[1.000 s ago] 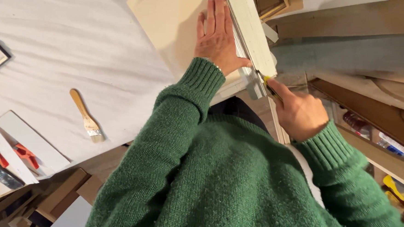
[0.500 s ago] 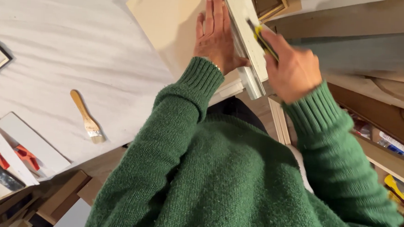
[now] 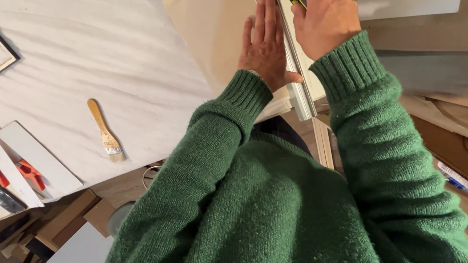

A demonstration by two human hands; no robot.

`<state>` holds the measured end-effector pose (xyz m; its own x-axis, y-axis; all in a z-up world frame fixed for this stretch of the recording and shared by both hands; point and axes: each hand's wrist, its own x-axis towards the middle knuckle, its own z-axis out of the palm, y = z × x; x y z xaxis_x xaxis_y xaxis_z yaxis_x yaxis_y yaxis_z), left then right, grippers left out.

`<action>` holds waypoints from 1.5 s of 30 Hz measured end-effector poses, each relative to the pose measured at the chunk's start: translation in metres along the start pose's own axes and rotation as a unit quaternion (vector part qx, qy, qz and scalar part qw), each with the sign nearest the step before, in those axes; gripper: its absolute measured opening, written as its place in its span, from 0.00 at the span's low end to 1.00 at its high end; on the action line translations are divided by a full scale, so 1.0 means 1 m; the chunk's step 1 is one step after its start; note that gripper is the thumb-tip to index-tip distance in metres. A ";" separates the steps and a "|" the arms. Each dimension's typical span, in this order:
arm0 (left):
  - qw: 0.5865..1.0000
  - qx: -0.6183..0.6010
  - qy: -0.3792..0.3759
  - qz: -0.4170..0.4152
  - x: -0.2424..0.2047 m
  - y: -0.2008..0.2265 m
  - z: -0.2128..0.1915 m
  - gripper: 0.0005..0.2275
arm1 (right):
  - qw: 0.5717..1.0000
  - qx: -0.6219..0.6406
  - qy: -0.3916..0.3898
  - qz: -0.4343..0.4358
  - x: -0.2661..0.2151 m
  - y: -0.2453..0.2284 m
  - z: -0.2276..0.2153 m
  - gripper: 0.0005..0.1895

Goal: Cutting sheets of paper using a utility knife and a metal straight edge.

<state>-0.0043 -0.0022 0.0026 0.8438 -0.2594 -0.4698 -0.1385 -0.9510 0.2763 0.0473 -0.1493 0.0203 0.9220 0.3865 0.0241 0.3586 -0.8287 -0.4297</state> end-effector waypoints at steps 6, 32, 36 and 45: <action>1.000 -0.004 0.006 0.005 0.000 -0.002 0.004 0.69 | 0.996 -0.063 0.040 -0.040 -0.004 0.009 0.016 0.14; 0.999 -0.033 0.016 -0.002 0.002 -0.002 0.005 0.70 | 0.968 0.045 -0.174 0.175 -0.141 -0.039 -0.091 0.24; 1.000 -0.024 0.006 -0.004 0.000 -0.002 -0.006 0.70 | 0.981 0.054 -0.119 0.141 -0.101 -0.028 -0.060 0.26; 1.000 -0.007 -0.024 0.001 -0.002 -0.001 -0.005 0.68 | 0.998 0.043 -0.022 0.048 -0.018 -0.008 0.002 0.18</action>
<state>-0.0033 0.0000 0.0078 0.8170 -0.2703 -0.5093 -0.1335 -0.9480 0.2890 0.0275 -0.1494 0.0216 0.9438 0.3250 -0.0597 0.2525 -0.8259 -0.5041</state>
